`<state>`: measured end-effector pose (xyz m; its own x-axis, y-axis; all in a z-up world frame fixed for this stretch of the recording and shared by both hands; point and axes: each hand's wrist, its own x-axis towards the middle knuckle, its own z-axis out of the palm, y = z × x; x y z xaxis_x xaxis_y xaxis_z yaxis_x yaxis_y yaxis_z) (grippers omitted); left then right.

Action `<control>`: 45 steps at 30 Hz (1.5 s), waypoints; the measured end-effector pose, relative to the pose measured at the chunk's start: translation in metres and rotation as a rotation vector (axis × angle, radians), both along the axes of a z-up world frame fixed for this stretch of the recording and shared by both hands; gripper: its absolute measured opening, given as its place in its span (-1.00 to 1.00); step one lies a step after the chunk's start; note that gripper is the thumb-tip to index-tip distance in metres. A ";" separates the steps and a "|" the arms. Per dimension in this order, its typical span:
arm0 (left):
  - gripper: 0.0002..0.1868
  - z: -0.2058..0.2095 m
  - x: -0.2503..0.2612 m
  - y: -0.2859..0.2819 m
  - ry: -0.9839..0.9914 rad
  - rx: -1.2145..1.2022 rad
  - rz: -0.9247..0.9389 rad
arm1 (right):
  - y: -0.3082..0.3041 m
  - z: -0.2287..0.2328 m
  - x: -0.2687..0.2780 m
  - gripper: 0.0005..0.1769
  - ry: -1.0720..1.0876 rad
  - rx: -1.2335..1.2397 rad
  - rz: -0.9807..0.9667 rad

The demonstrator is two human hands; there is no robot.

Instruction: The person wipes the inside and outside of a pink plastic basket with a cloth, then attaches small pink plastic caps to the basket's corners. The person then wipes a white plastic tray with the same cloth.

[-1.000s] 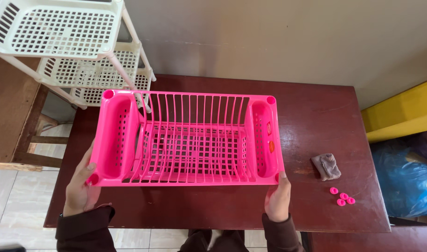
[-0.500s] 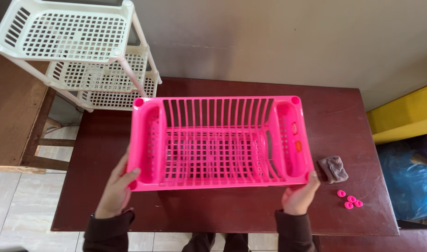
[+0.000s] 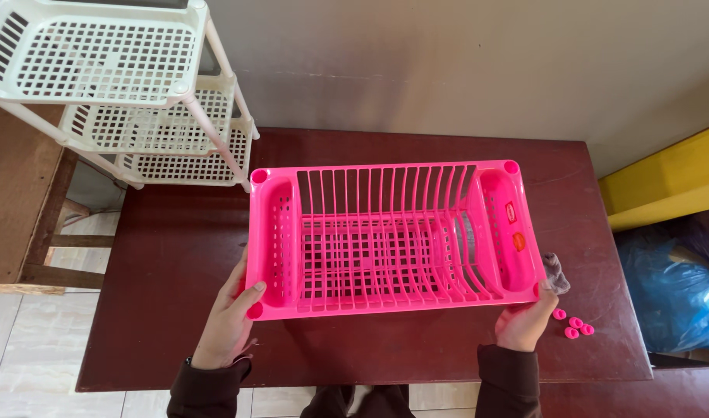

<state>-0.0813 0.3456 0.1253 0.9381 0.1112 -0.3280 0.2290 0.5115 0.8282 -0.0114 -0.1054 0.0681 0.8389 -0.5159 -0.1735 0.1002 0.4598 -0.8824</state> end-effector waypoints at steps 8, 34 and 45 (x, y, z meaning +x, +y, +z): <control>-0.26 -0.007 0.001 0.004 -0.025 0.045 -0.054 | -0.016 -0.024 -0.001 -0.60 -0.041 -0.017 0.016; -0.16 -0.053 -0.022 0.001 -0.038 0.161 -0.018 | -0.055 -0.048 -0.016 -0.50 -0.017 -0.121 0.329; -0.19 -0.063 -0.028 0.003 0.013 0.125 0.023 | -0.053 -0.045 -0.016 -0.24 0.084 0.038 0.589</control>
<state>-0.1093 0.3487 0.0627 0.9307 0.1730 -0.3223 0.2296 0.4098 0.8828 -0.0275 -0.1585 0.0236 0.9647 0.0398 -0.2604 -0.2502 0.4481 -0.8583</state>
